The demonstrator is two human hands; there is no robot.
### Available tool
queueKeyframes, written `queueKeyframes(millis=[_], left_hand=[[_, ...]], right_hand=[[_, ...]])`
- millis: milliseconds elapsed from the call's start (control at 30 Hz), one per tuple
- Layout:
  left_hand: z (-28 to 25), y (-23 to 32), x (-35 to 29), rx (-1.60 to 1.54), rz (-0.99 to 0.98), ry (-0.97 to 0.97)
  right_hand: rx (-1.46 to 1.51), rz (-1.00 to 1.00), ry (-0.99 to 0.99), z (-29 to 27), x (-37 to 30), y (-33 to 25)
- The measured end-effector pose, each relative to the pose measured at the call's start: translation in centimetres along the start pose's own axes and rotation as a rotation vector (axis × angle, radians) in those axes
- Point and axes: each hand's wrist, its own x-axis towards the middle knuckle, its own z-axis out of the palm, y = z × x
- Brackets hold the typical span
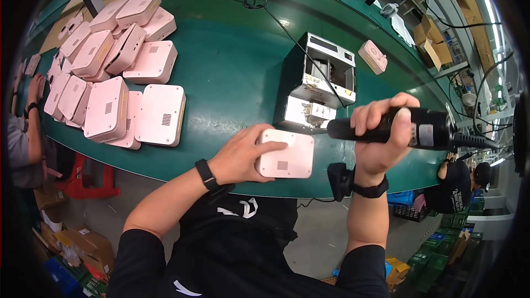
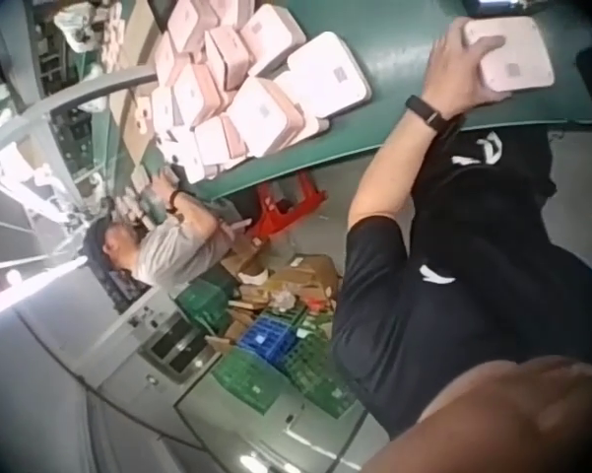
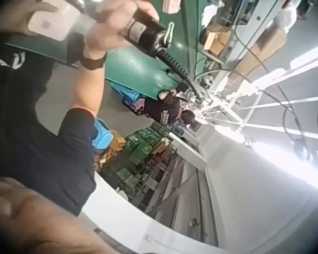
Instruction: The person picks up a pink device from a stack, places it on the table, and uses a power screwdriver to drive screws into the back of the casing before setting it aside and repeating the process.
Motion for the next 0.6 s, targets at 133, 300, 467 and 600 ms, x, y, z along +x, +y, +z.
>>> queueKeyframes(millis=[133,300,467,600], left_hand=[[-0.4,-0.1,0.6,0.017,-0.037,0.000],[-0.6,-0.1,0.3,0.041,-0.077,0.021],[0.0,-0.6,0.2,0.009,-0.055,0.060],[0.1,-0.8,0.1,0.002,-0.051,0.051]], right_hand=[[-0.147,-0.020,0.053,-0.4,1.5,1.5],[-0.198,0.113,-0.031,-0.7,0.4,1.0],[-0.041,0.164,-0.015,-2.8,-4.1,-0.5],[-0.012,0.106,-0.029,-3.0,-5.5,-1.4]])
